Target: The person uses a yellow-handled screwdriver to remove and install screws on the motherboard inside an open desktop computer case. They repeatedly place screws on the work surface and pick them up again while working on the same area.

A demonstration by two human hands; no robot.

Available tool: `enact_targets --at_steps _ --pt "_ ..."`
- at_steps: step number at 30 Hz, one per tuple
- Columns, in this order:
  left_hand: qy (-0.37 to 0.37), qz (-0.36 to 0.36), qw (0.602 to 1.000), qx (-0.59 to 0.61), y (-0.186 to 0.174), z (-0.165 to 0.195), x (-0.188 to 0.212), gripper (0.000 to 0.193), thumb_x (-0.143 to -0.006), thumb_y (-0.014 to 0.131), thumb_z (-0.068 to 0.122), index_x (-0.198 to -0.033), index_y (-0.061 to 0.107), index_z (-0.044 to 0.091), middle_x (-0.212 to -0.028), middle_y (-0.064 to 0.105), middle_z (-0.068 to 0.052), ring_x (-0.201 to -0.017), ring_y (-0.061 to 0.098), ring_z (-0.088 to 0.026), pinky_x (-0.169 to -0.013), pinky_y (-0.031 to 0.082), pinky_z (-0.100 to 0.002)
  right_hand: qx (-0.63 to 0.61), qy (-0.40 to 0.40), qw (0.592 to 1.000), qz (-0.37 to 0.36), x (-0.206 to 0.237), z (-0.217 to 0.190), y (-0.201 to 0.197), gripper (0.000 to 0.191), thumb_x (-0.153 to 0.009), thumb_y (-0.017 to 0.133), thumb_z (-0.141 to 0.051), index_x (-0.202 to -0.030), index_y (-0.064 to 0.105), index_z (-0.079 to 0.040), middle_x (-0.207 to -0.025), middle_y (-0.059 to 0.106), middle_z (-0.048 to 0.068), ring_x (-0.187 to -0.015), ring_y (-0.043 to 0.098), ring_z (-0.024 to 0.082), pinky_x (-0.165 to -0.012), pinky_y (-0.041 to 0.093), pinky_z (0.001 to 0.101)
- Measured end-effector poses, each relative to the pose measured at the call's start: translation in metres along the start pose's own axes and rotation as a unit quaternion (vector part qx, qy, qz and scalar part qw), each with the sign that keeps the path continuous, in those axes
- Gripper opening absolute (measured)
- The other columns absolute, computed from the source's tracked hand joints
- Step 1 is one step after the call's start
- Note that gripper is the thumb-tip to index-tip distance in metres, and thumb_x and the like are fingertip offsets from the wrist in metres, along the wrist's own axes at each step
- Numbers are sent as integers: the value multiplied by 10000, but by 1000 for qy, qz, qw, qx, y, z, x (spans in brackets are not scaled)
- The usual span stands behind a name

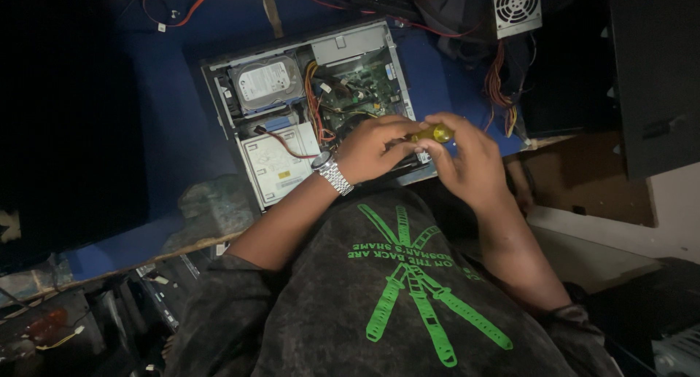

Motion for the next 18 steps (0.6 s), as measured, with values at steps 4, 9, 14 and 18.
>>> enact_targets --at_steps 4,9,14,18 --pt "-7 -26 1000 -15 3 -2 1 274 -991 644 180 -1234 703 69 -1169 740 -135 -1027 747 -299 -873 597 -393 33 -12 999 0 -3 -6 -3 308 -964 766 -152 -1208 669 9 -1146 733 174 -1062 740 292 -903 576 368" --pt "-19 -50 999 -9 4 -12 5 313 -1025 596 206 -1306 644 77 -1206 728 -138 -1105 712 -314 -937 562 -417 6 -76 997 2 -8 -16 -12 263 -953 749 -107 -1178 694 17 -1130 734 150 -1063 714 312 -945 541 382" --pt "-47 -117 992 29 9 -29 6 294 -1085 531 237 -1320 627 87 -1201 725 -127 -1107 719 -280 -975 565 -392 -240 -54 969 -33 -13 -4 3 147 -1050 674 -92 -1140 685 24 -1140 724 147 -1066 706 279 -966 557 367" --pt "-40 -121 987 97 19 -39 6 339 -1097 506 232 -1375 545 41 -1264 674 -153 -1181 666 -265 -1008 531 -396 -383 -46 921 -61 -19 17 23 181 -1040 674 -108 -921 642 24 -928 687 134 -845 650 205 -785 531 320"
Point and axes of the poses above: each hand's wrist, its own x-axis away from the middle knuckle, its own y-axis out of the palm, z = x × y, the point moved 2 cm from there along -x, towards the middle knuckle
